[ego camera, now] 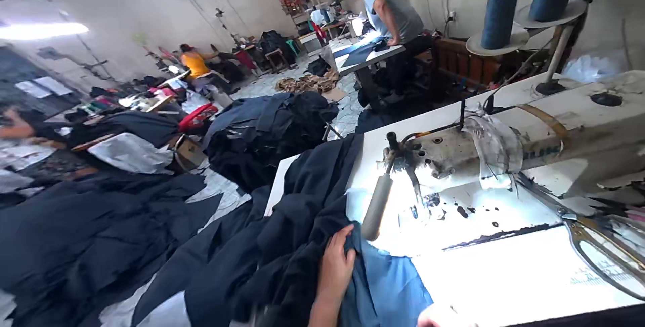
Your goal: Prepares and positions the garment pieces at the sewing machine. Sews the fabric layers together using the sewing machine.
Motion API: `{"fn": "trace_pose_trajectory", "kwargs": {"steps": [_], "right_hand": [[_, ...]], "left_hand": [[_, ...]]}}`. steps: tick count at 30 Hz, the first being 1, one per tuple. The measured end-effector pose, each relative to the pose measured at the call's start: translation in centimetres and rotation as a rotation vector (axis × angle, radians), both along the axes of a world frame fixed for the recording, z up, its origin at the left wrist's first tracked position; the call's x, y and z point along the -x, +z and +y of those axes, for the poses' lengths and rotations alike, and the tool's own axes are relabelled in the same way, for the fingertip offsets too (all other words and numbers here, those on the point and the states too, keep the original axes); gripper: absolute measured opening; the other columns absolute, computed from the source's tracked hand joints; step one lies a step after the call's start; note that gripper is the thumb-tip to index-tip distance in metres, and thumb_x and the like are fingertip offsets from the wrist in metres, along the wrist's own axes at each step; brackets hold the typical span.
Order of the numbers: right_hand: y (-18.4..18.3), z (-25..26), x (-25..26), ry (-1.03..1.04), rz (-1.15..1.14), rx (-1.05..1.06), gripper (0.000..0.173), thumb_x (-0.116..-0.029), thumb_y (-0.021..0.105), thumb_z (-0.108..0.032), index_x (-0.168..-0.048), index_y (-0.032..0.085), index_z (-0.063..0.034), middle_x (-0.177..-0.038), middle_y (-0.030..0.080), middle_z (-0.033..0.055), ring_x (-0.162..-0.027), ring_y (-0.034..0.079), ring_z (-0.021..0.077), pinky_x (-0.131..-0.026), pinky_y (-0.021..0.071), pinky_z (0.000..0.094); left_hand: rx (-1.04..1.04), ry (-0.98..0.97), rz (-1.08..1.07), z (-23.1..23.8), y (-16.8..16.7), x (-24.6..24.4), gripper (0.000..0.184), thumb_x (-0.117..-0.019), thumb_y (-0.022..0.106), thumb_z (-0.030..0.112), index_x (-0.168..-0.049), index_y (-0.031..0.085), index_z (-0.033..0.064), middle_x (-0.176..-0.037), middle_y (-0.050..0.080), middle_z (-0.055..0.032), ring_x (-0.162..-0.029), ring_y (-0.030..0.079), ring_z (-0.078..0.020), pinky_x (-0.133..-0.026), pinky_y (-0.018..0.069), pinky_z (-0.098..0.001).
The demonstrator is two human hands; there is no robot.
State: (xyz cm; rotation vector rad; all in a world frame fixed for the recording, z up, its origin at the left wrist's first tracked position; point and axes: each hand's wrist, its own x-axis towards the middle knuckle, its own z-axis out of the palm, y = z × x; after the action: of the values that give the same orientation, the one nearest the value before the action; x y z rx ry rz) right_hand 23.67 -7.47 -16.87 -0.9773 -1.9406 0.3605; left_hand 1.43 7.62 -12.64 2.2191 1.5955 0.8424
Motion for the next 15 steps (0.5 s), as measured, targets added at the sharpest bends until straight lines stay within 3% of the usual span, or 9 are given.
{"fn": "trace_pose_trajectory", "kwargs": {"steps": [2, 3, 5, 6, 7, 8, 11, 12, 15], "right_hand": [[1.7, 0.4, -1.0, 0.219, 0.376, 0.228, 0.018, -0.0949, 0.067, -0.013, -0.096, 0.078, 0.0016, -0.103, 0.072, 0.0124, -0.102, 0.066, 0.0154, -0.094, 0.0518, 0.0277], [3.0, 0.6, -1.8, 0.307, 0.617, 0.371, 0.016, -0.0952, 0.064, -0.008, -0.096, 0.077, 0.0015, -0.106, 0.073, 0.0065, -0.104, 0.065, 0.0065, -0.095, 0.0513, 0.0218], [6.0, 1.3, -3.5, 0.308, 0.949, 0.561, 0.020, -0.0988, 0.060, -0.028, -0.102, 0.079, -0.0250, -0.107, 0.076, -0.0148, -0.101, 0.067, -0.0060, -0.091, 0.0542, 0.0168], [7.5, 1.9, -4.2, 0.276, 1.059, 0.589, 0.020, -0.0988, 0.060, -0.035, -0.103, 0.079, -0.0301, -0.106, 0.076, -0.0160, -0.099, 0.068, -0.0047, -0.090, 0.0555, 0.0184], [8.9, 2.5, -4.6, 0.230, 1.162, 0.616, 0.021, -0.1004, 0.057, -0.030, -0.100, 0.078, -0.0281, -0.101, 0.077, -0.0125, -0.095, 0.071, -0.0005, -0.088, 0.0582, 0.0218], [10.0, 3.0, -4.5, 0.187, 1.236, 0.653, 0.027, -0.1032, 0.050, -0.022, -0.099, 0.076, -0.0233, -0.097, 0.078, -0.0082, -0.091, 0.073, 0.0035, -0.085, 0.0607, 0.0249], [11.6, 4.2, -2.3, 0.049, 1.257, 0.796, 0.028, -0.1104, 0.031, -0.013, -0.119, 0.058, -0.0105, -0.099, 0.073, -0.0036, -0.092, 0.072, 0.0059, -0.082, 0.0612, 0.0270], [11.3, 4.6, -1.6, 0.009, 1.216, 0.809, 0.027, -0.1088, 0.034, -0.010, -0.127, 0.054, -0.0082, -0.101, 0.070, -0.0026, -0.093, 0.070, 0.0057, -0.082, 0.0602, 0.0264], [9.4, 4.8, -1.0, -0.062, 1.184, 0.759, 0.023, -0.1045, 0.044, -0.005, -0.125, 0.055, -0.0072, -0.097, 0.072, 0.0004, -0.085, 0.071, 0.0079, -0.074, 0.0616, 0.0266]], "left_hand": [[-0.002, -0.022, -0.065, -1.5, 4.4, 1.5, 0.041, -0.0837, 0.065, -0.011, -0.125, 0.067, -0.0058, -0.114, 0.073, -0.0232, -0.102, 0.072, -0.0369, -0.091, 0.0574, -0.0537], [-0.041, -0.032, -0.057, -2.6, 7.7, 2.8, 0.038, -0.0807, 0.069, -0.010, -0.119, 0.069, -0.0062, -0.106, 0.074, -0.0224, -0.095, 0.074, -0.0352, -0.086, 0.0587, -0.0537], [-0.105, -0.119, 0.004, -5.0, 14.2, 7.0, 0.028, -0.0749, 0.077, -0.003, -0.102, 0.072, -0.0055, -0.089, 0.075, -0.0162, -0.078, 0.073, -0.0250, -0.073, 0.0598, -0.0466], [-0.093, -0.202, 0.044, -5.8, 16.7, 9.4, 0.021, -0.0755, 0.078, 0.009, -0.094, 0.072, -0.0001, -0.081, 0.073, -0.0060, -0.072, 0.069, -0.0107, -0.067, 0.0584, -0.0331], [-0.053, -0.303, 0.068, -6.2, 18.5, 11.4, 0.022, -0.0798, 0.077, 0.027, -0.085, 0.071, 0.0063, -0.074, 0.069, 0.0059, -0.066, 0.062, 0.0058, -0.062, 0.0526, -0.0161], [0.012, -0.407, 0.088, -6.4, 20.0, 12.6, 0.032, -0.0862, 0.073, 0.040, -0.081, 0.068, 0.0082, -0.069, 0.065, 0.0102, -0.064, 0.056, 0.0127, -0.060, 0.0473, -0.0087], [0.165, -0.373, 0.179, -6.6, 22.3, 12.2, 0.027, -0.0927, 0.069, 0.021, -0.086, 0.068, -0.0059, -0.074, 0.064, -0.0050, -0.069, 0.056, -0.0041, -0.068, 0.0483, -0.0263], [0.195, -0.287, 0.172, -6.6, 22.2, 12.1, 0.024, -0.0949, 0.067, 0.017, -0.092, 0.069, -0.0064, -0.080, 0.066, -0.0073, -0.074, 0.058, -0.0078, -0.074, 0.0505, -0.0310], [0.202, -0.124, 0.124, -7.2, 20.9, 12.0, 0.023, -0.0970, 0.069, 0.020, -0.097, 0.070, -0.0027, -0.084, 0.067, -0.0089, -0.078, 0.061, -0.0136, -0.078, 0.0513, -0.0386]]}}
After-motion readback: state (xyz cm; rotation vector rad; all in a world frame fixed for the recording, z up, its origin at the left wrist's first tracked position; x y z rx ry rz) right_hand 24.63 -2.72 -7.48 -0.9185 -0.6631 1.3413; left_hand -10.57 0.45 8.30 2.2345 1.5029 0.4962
